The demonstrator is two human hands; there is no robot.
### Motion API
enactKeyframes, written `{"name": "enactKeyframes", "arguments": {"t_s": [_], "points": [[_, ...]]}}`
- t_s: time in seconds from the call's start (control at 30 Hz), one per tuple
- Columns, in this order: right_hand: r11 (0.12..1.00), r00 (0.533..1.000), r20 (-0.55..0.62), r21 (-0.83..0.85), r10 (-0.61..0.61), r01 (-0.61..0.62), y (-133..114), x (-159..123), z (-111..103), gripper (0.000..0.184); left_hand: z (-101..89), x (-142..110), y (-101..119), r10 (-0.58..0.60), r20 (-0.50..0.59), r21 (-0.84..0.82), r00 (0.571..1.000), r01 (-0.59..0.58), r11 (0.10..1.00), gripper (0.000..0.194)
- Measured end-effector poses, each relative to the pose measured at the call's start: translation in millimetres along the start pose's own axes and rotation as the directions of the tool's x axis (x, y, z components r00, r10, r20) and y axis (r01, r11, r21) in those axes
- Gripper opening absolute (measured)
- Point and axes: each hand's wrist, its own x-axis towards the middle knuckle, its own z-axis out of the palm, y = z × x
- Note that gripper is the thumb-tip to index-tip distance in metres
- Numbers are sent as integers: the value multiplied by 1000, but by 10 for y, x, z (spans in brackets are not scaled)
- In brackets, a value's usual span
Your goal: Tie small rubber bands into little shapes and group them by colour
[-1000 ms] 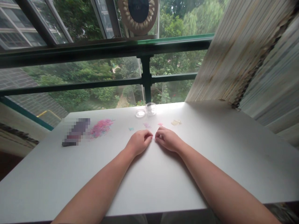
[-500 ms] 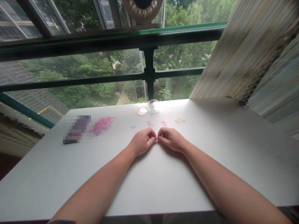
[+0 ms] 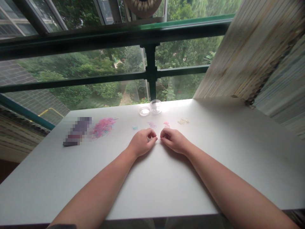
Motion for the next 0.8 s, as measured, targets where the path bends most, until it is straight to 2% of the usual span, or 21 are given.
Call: {"name": "enactKeyframes", "arguments": {"t_s": [0.2, 0.3, 0.4, 0.57, 0.67, 0.8], "points": [[1000, 999, -49, -7, 12, -13, 22, 9, 13, 7, -7, 126, -139, -76, -148, 278, 986, 115, 954, 23], [1000, 996, -82, -17, 23, -25, 42, 16, 24, 5, -1, 159, -167, -106, -176, 358, 979, 164, 919, 27], [999, 990, -131, -4, 44, -45, 56, 21, 37, 3, 5, 140, -149, -103, -155, 378, 982, 156, 912, 28], [991, 958, -255, 55, 134, -124, 46, 34, 48, 5, 27, 76, -79, -37, -70, 360, 997, 60, 931, 34], [984, 943, -283, 71, 176, -163, 30, 41, 44, 5, 32, 62, -47, -34, -22, 354, 999, 39, 934, 33], [983, 937, -299, 87, 181, -162, 39, 47, 43, 4, 12, 52, -26, -31, -10, 349, 999, 32, 937, 32]]}}
